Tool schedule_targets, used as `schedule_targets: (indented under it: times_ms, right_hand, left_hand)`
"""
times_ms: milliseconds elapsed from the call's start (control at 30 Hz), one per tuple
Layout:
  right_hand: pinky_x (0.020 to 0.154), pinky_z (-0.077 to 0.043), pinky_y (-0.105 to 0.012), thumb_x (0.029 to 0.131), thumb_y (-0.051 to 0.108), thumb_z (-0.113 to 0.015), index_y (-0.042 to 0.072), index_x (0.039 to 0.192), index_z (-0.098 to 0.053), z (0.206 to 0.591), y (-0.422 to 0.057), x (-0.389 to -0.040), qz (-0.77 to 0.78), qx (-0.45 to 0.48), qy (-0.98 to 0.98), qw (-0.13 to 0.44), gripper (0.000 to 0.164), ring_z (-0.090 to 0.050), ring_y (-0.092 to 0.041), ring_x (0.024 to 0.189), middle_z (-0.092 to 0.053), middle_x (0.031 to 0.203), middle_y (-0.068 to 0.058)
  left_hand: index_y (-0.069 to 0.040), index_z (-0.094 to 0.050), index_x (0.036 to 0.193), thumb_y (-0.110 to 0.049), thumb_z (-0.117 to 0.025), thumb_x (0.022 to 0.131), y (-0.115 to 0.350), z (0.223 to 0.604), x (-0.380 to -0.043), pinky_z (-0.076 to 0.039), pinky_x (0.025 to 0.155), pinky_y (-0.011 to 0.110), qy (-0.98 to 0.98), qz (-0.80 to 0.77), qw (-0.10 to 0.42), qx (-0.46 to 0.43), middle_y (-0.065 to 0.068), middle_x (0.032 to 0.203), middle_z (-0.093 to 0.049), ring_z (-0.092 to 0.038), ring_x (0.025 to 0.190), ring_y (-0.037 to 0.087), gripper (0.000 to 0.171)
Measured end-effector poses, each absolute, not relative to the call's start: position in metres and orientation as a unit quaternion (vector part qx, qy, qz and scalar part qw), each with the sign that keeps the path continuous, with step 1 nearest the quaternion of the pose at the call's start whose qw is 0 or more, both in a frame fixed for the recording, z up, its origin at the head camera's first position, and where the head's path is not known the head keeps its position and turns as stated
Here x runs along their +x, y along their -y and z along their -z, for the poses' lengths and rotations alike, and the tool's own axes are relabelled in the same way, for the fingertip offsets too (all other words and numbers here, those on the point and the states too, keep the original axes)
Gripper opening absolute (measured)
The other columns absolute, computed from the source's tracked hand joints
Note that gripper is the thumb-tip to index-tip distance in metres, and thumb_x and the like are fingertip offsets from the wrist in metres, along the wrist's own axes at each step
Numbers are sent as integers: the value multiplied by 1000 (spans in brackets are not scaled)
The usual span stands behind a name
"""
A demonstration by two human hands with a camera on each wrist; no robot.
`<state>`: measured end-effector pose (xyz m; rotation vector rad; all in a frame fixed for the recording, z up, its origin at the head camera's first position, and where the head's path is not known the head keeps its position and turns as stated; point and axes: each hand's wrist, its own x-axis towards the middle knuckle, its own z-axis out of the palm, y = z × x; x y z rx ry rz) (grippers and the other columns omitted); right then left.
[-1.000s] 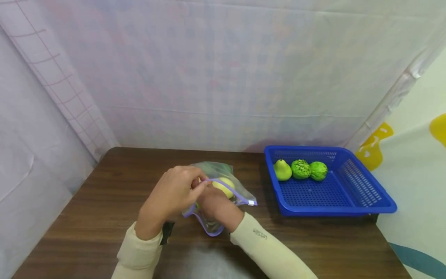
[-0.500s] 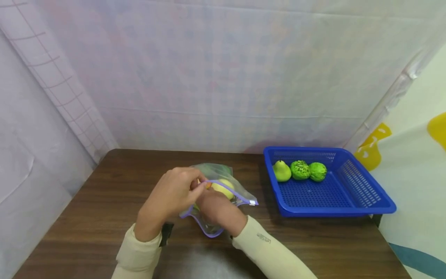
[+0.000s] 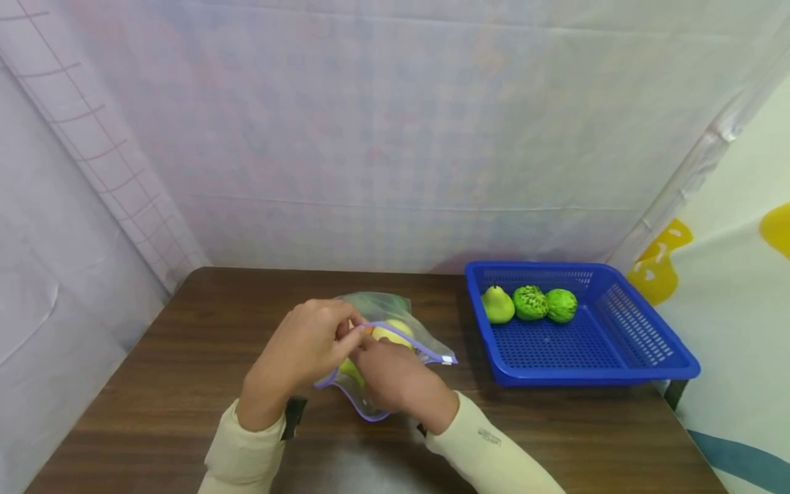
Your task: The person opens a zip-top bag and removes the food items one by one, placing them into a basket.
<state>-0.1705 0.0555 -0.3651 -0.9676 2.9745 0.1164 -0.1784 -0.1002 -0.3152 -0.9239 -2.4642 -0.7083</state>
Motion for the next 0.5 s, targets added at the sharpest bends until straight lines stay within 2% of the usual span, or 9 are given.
schedule_targets:
  times_ms: [100,300,500]
  right_hand:
    - [57,-56,-35,77,18,-75,17,151,-38,361,-59,-166,-39,-319,-947,-1,83,-60,-22,87,-60,126,-1]
    - [57,-57,-38,76,24,-76,14,130,-56,352,-63,-157,-40,-330,-943,-19,59,-62,-22,87,-63,114,-4]
    - [64,-58,-39,74,26,-77,13,135,-54,340,-68,-150,-20,-344,-938,-29,67,-63,-22,86,-61,124,-5]
  left_hand:
    - [-15,-76,79,-19,-75,83,100,316,-179,-40,43,24,884,256,205,-332,-9,61,-62,-44,47,3,6]
    - [-14,-76,79,-20,-75,83,100,316,-179,-39,42,24,884,256,204,-334,-9,59,-60,-43,47,3,7]
    - [-14,-76,80,-17,-76,82,100,315,-179,-39,43,25,885,256,203,-330,-9,58,-59,-44,47,4,4]
